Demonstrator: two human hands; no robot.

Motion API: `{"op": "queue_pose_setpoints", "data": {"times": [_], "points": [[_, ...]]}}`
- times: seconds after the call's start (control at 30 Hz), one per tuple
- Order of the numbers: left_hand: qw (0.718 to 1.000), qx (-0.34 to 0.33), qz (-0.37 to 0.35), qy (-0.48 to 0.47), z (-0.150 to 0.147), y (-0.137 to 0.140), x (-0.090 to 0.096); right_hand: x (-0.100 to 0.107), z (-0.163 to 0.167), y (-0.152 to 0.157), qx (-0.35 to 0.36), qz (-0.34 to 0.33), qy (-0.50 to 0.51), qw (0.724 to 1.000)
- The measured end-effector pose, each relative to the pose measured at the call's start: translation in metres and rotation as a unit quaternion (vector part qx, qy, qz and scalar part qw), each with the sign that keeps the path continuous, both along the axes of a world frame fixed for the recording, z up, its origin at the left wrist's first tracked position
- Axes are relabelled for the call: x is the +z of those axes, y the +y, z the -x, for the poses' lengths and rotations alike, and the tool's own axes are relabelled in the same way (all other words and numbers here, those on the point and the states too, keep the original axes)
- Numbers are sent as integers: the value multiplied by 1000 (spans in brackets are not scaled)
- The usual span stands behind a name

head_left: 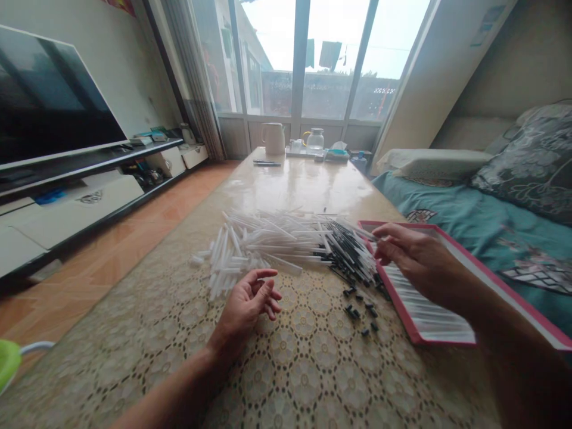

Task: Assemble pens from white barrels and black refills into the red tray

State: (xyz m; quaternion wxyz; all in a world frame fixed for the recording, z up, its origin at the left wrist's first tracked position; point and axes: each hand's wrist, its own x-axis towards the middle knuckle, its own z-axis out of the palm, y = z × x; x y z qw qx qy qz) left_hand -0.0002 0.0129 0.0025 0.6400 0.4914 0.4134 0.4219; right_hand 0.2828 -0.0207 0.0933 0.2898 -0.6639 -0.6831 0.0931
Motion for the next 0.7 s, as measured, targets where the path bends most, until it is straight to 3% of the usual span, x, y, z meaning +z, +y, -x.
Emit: {"op": "queue_pose_setpoints", "data": {"times": [0.1,0.17,0.23,0.43,0.7], "points": [[1000,1,-3,7,-1,0,0,6,-45,14,-85,22,-133,987],[1000,3,-2,11,-1,0,-1,-3,-72,27,-162,11,-260,952],[1000,1,0,12,-2,1,-1,-19,-94,40,-184,12,-291,939],[1000,-7,7,14,-2,3,-3,-64,-123,67,-171,33,-312,934],[1000,-9,18,23,-2,2,-2,-86,-124,95,-138,37,-301,943]]}}
